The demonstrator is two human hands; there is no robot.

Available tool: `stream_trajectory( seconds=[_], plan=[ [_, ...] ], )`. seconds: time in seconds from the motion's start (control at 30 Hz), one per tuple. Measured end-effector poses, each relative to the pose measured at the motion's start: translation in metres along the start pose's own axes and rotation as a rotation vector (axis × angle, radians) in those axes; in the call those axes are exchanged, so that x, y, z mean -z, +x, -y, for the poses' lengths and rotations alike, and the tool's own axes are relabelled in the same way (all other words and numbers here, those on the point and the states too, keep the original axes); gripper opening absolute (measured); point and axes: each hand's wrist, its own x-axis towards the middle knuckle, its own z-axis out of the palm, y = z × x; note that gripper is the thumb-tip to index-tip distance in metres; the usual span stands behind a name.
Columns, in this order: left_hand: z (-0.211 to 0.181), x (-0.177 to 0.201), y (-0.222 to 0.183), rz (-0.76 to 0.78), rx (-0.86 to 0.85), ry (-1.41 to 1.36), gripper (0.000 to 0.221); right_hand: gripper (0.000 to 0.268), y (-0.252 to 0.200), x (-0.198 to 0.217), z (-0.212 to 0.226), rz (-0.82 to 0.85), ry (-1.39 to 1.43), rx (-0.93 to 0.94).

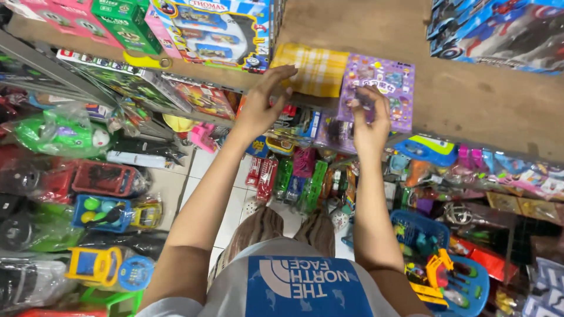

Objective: Cleaning and organizing various toy boxes on shelves in a retail store using a cloth.

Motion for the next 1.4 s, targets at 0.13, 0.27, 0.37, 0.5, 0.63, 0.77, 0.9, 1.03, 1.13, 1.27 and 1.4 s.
stream_trajectory(
  seconds=[0.13,0.27,0.37,0.5,0.63,0.77,0.9,1.03,1.13,1.27,1.4],
  plan=[
    [0.008,0.028,-0.012,0.076,0.03,-0.02,0.034,0.028,-0.012,-0.028,0.01,0.041,-0.081,0.003],
    [0.013,0.043,-0.017,0.133,0.059,-0.014,0.035,0.03,-0.008,-0.033,0.012,0.063,-0.237,0.019],
    [0.026,0.036,-0.02,0.15,0.054,-0.033,0.035,0.031,-0.011,-0.035,0.007,0.075,-0.325,0.048],
    [0.022,0.028,-0.014,0.16,0.016,-0.008,0.034,0.031,-0.01,-0.035,0.004,0.105,-0.372,0.061],
    [0.01,0.035,-0.013,0.086,-0.001,-0.013,0.036,0.031,-0.008,-0.031,0.0,0.102,-0.362,0.056],
    [0.01,0.048,-0.022,-0.145,0.055,0.032,0.032,0.035,0.007,-0.027,0.0,0.2,-0.349,-0.045],
    [0.012,0.073,-0.026,-0.43,0.066,0.091,0.033,0.038,0.036,-0.044,0.047,0.237,-0.216,0.017],
    [0.023,0.106,-0.01,-0.559,0.048,0.144,0.049,0.043,0.064,-0.08,0.085,0.298,-0.086,0.072],
    [0.035,0.135,0.011,-0.613,0.056,0.163,0.06,0.046,0.083,-0.108,0.101,0.324,0.096,0.071],
    [0.05,0.177,0.047,-0.555,-0.016,0.104,0.056,0.034,0.11,-0.136,0.099,0.219,0.288,0.013],
    [0.069,0.215,0.09,-0.403,-0.01,-0.12,0.036,0.04,0.134,-0.161,0.108,0.088,0.405,-0.115]
  ],
)
